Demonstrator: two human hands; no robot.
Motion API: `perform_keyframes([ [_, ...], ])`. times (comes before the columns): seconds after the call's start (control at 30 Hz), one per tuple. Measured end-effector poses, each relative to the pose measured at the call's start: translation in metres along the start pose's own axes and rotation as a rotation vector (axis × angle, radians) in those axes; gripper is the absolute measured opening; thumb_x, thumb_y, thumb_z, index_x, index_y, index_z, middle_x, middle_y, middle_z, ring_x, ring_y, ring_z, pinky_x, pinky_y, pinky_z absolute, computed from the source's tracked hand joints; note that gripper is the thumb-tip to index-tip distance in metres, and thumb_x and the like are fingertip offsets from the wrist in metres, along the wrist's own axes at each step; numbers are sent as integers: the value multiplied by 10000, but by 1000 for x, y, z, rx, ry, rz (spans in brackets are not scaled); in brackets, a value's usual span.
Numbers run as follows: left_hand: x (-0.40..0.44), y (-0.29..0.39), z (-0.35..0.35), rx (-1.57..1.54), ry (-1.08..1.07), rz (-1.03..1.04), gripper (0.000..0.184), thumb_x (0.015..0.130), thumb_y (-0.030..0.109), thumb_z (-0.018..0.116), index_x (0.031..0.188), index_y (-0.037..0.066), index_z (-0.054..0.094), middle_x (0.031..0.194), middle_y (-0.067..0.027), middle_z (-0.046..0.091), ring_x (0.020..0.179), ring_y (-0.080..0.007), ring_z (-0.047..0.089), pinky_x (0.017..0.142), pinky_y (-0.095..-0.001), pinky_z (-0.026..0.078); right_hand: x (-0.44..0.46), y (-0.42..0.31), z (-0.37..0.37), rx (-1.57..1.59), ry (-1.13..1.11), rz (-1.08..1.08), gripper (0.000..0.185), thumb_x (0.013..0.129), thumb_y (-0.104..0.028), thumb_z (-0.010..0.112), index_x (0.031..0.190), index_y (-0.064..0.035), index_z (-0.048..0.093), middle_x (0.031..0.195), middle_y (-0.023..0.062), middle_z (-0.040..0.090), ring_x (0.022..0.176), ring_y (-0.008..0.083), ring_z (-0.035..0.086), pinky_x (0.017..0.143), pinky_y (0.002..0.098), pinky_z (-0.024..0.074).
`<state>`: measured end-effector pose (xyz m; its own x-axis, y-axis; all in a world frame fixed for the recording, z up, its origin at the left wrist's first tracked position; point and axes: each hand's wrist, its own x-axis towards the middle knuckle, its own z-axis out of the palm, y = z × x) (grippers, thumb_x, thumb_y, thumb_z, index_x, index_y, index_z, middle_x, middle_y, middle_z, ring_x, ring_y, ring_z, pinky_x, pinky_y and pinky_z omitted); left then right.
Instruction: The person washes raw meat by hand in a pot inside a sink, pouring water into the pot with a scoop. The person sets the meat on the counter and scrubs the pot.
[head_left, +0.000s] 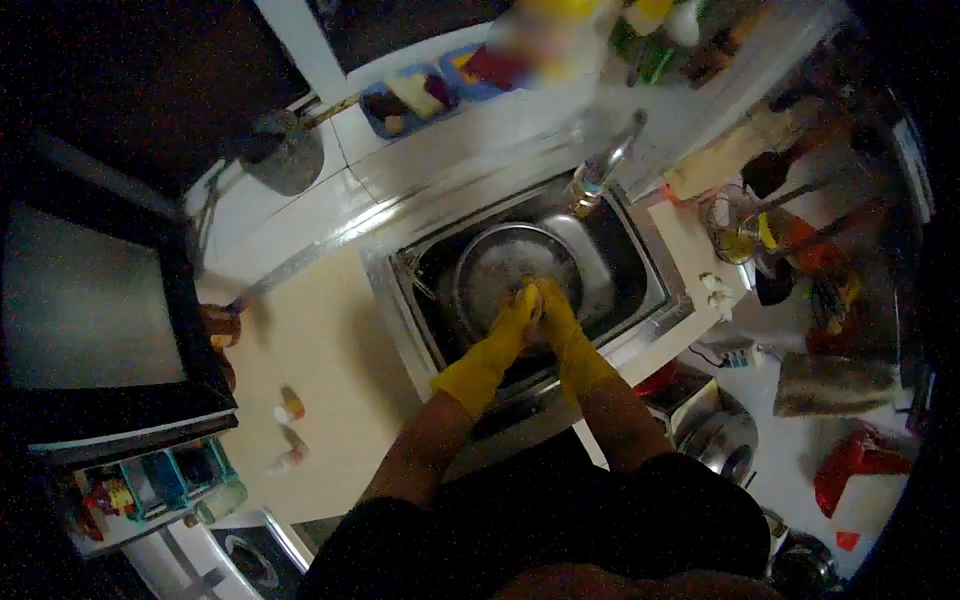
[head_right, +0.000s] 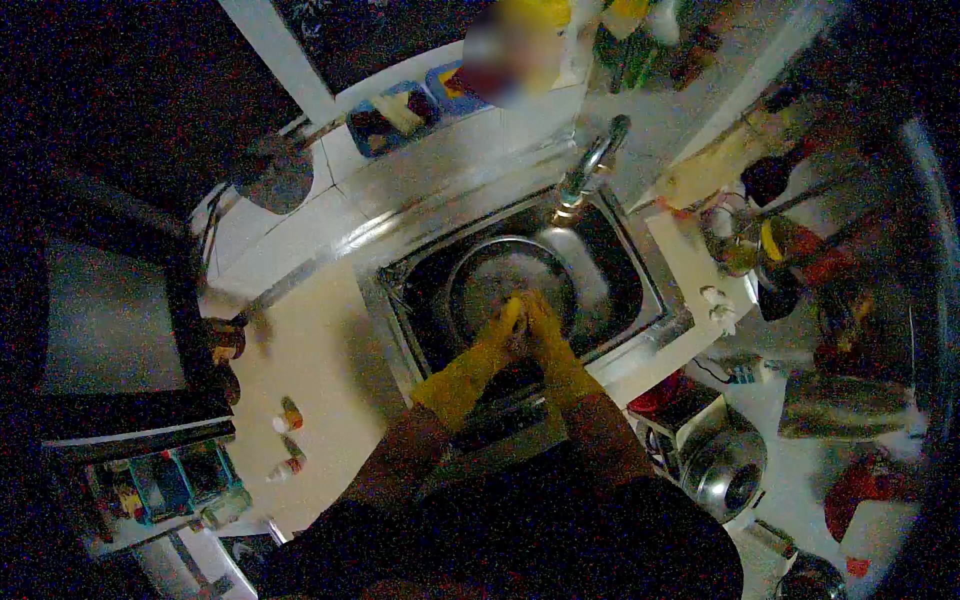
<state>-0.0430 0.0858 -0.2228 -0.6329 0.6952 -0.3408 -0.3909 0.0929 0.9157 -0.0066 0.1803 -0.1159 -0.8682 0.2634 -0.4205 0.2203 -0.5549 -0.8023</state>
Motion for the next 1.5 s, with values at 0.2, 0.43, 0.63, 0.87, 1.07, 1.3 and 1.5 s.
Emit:
perform_keyframes([
  [0.2,-55,105,5,-288,-173,-106,581,913,562,362,1355,187,410,1300,-165,528,1192,-353,495,954,-473,417,30,-14,-5,-285,-264,-57,326,953,-290,471,1157,-69,596,1007,34,635,913,199,582,855,313,464],
  [0.43,-71,151,-14,-282,-342,-104,549,912,512,383,1345,176,426,1275,-168,545,1169,-356,515,937,-477,432,-23,-97,25,-689,-599,-151,481,837,-86,564,1310,-104,483,1293,78,514,1162,231,498,1009,357,387],
  [0.63,-80,184,-40,-113,-484,-124,523,911,469,401,1336,166,440,1254,-170,560,1149,-358,533,923,-480,445,-56,-135,39,-1752,-847,-821,830,620,-33,705,1383,-122,389,1472,184,297,1348,381,304,1110,438,280],
  [0.87,-60,183,-27,148,-411,-124,493,911,419,423,1326,156,456,1230,-173,577,1126,-361,553,906,-484,459,-26,-116,51,-1859,-622,-467,464,808,-280,585,1257,-204,501,1167,142,601,963,328,627,765,448,523],
  [1.07,-37,168,-8,670,-129,-55,469,910,376,441,1317,146,470,1209,-176,592,1106,-363,571,891,-487,472,7,-91,29,-1896,-545,-434,343,900,-226,463,1206,-153,599,982,161,681,784,358,669,680,472,543],
  [1.3,-13,152,-6,1289,-10,-219,442,909,326,462,1307,135,486,1184,-179,609,1082,-366,591,874,-491,487,36,-57,17,-1794,-218,-108,347,924,-345,452,1014,-110,692,988,164,681,873,348,659,770,450,520],
  [1.5,-13,153,-14,1395,-86,-331,421,908,283,480,1298,126,500,1163,-181,624,1062,-369,609,860,-494,499,8,-66,36,-1789,-216,23,296,896,-287,542,1035,-77,698,987,150,687,874,298,662,763,418,518],
])
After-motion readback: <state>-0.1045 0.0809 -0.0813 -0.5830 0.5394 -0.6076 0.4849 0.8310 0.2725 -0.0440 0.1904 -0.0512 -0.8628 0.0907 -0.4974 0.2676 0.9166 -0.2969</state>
